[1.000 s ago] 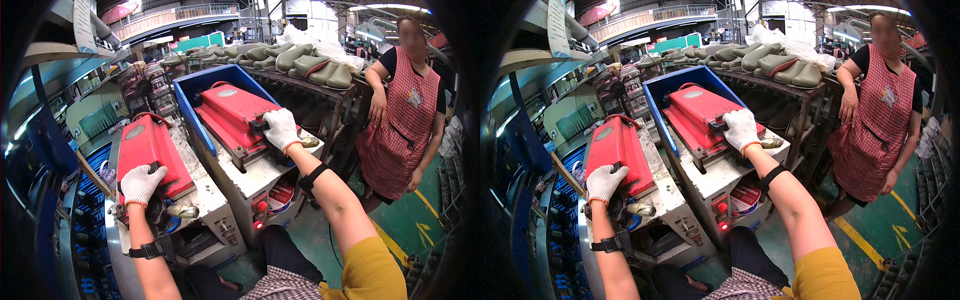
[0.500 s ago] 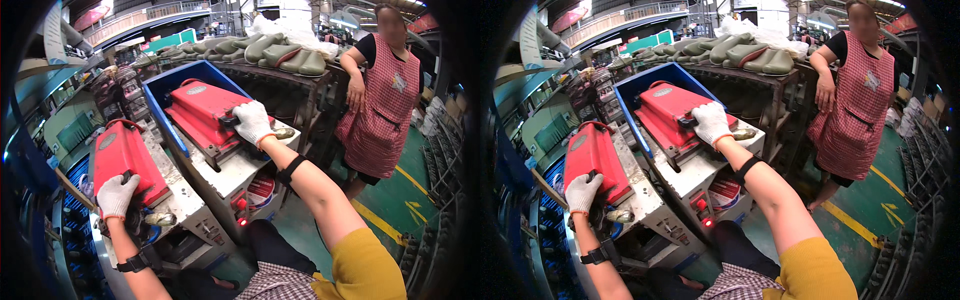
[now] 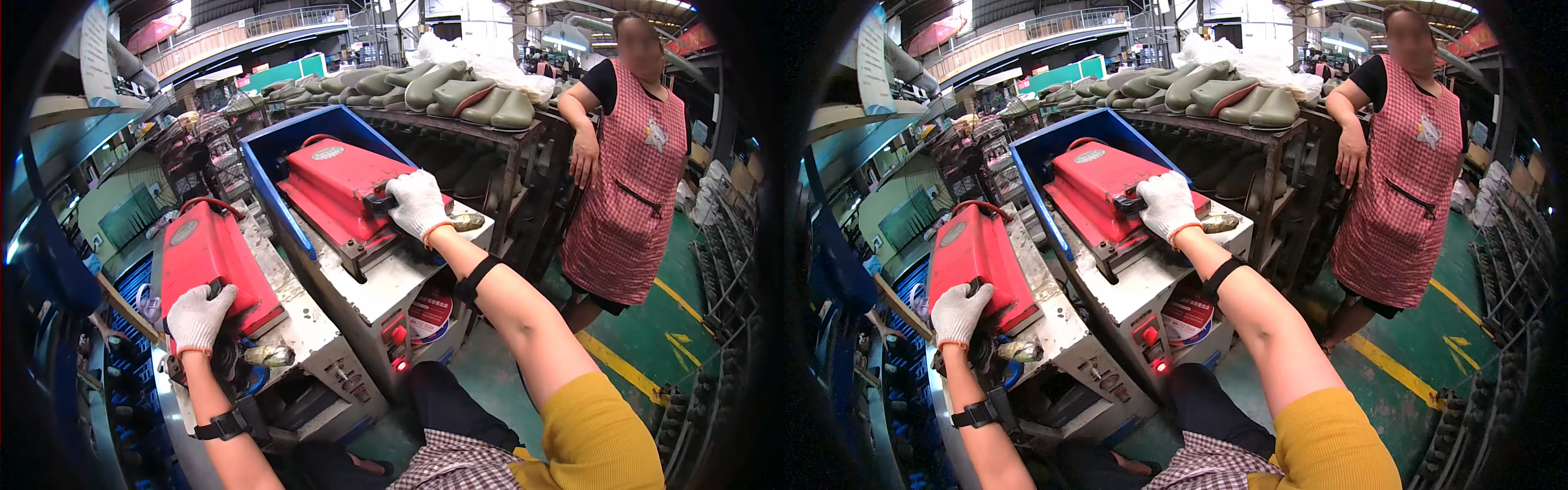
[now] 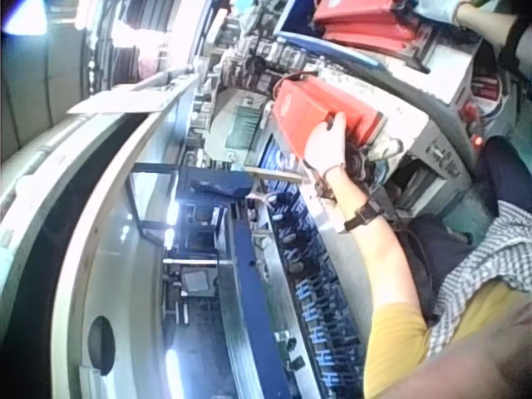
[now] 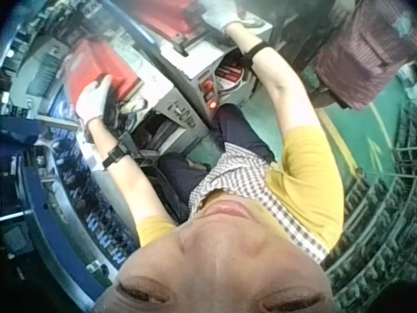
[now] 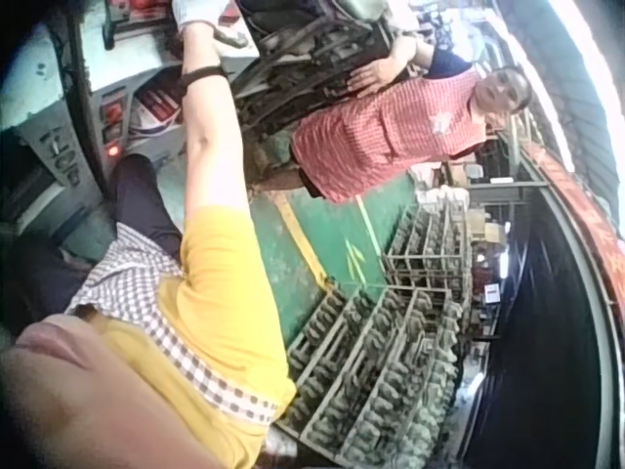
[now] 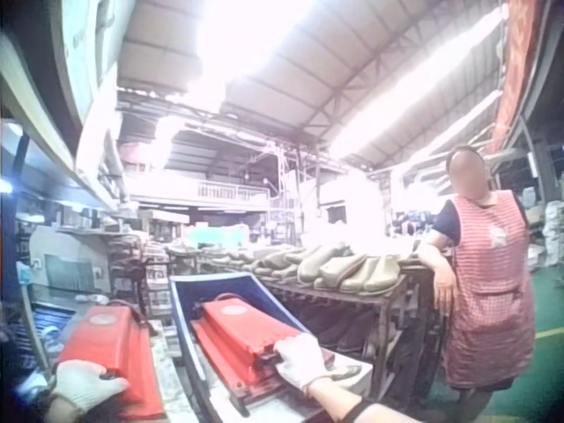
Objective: Operate a sole-attaching machine to press shoe soles onto lasted uppers.
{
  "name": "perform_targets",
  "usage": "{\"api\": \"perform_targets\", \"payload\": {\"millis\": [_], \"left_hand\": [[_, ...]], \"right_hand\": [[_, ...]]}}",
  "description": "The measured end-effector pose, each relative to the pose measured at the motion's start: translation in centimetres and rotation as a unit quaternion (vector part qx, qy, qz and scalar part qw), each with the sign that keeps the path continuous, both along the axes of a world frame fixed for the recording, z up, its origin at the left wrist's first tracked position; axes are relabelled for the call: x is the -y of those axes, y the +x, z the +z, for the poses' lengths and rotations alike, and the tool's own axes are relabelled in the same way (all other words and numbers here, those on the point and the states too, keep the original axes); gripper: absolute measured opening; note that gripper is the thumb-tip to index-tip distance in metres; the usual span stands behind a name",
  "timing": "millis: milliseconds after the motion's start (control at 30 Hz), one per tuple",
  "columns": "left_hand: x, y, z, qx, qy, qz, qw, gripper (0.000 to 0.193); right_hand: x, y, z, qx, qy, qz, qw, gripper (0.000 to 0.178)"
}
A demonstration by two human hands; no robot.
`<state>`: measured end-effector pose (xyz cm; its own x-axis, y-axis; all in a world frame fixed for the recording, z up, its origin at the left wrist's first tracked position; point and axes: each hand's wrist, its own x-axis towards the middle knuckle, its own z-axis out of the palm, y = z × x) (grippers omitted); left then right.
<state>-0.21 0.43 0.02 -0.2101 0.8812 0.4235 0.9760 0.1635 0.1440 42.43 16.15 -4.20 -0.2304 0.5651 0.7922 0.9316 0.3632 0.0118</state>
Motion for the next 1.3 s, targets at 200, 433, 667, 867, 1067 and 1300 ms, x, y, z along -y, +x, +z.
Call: {"api": "perform_targets", "payload": {"millis": [200, 433, 667, 867, 1067, 1300], "left_hand": [[0.1, 0.0, 0.1, 0.001, -0.011, 0.006, 1.000, 0.062], [-0.1, -0.1, 0.0, -0.007, -0.004, -0.002, 1.000, 0.063], [0.0, -0.2, 0.0, 0.001, -0.012, -0.002, 1.000, 0.063], [0.0, -0.2, 0.0, -0.007, -0.009, 0.000, 1.000, 0.065], [0.2, -0.1, 0.1, -0.007, -0.009, -0.003, 1.000, 0.064], [-0.3, 0.3, -0.1, -0.005, -0.003, -0.013, 1.000, 0.065]], "right_hand": [[0.1, -0.2, -0.1, -0.006, -0.008, -0.002, 1.000, 0.011], [-0.2, 0.0, -0.4, -0.012, 0.005, 0.002, 1.000, 0.011], [0.0, -0.2, -0.2, -0.009, 0.013, 0.006, 1.000, 0.010], [0.1, -0.3, -0.1, -0.007, -0.005, -0.003, 1.000, 0.008], [-0.2, -0.3, -0.1, 0.000, -0.010, -0.008, 1.000, 0.007], [0.4, 0.3, 0.3, -0.001, -0.005, -0.003, 1.000, 0.008]]}}
